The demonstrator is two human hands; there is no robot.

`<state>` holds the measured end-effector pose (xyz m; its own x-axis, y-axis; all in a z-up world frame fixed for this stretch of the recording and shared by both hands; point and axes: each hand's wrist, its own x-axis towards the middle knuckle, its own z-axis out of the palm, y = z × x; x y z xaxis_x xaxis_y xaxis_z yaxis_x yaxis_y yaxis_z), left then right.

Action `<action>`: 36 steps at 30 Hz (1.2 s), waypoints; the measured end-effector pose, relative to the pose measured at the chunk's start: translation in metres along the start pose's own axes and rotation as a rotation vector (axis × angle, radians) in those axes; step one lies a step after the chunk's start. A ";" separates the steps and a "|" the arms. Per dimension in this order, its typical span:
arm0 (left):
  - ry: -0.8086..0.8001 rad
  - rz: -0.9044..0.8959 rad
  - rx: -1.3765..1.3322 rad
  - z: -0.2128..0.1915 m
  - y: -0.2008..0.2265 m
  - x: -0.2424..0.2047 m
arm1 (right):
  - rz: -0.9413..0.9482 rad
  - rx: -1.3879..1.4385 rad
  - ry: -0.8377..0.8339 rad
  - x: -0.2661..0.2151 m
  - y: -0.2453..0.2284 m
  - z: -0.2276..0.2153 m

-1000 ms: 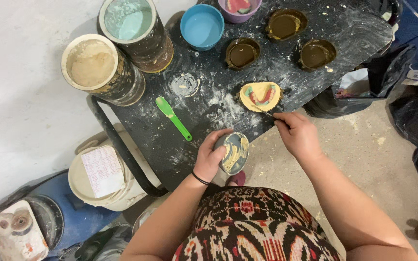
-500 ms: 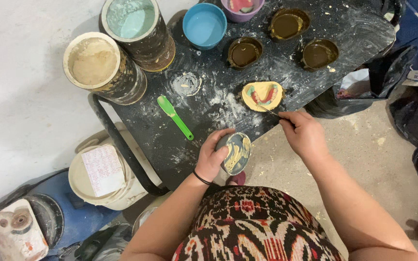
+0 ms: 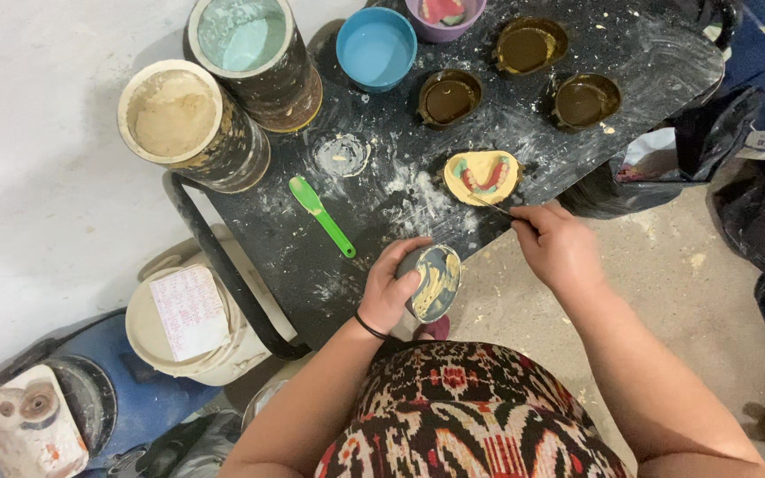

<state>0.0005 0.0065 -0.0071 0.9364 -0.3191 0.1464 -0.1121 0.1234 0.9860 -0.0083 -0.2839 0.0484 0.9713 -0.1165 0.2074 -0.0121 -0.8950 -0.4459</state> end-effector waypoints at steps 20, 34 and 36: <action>-0.014 -0.064 -0.074 0.000 -0.003 -0.004 | -0.089 -0.270 0.129 -0.018 -0.004 -0.009; -0.075 -0.026 -0.071 -0.006 -0.008 -0.001 | -0.199 -0.298 0.212 -0.011 -0.014 0.004; -0.095 -0.015 -0.065 -0.008 -0.006 0.001 | -0.197 -0.313 0.217 -0.010 -0.018 0.002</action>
<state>0.0043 0.0128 -0.0137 0.9015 -0.4088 0.1420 -0.0738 0.1781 0.9812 -0.0172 -0.2654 0.0526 0.8902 0.0121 0.4554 0.0651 -0.9928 -0.1008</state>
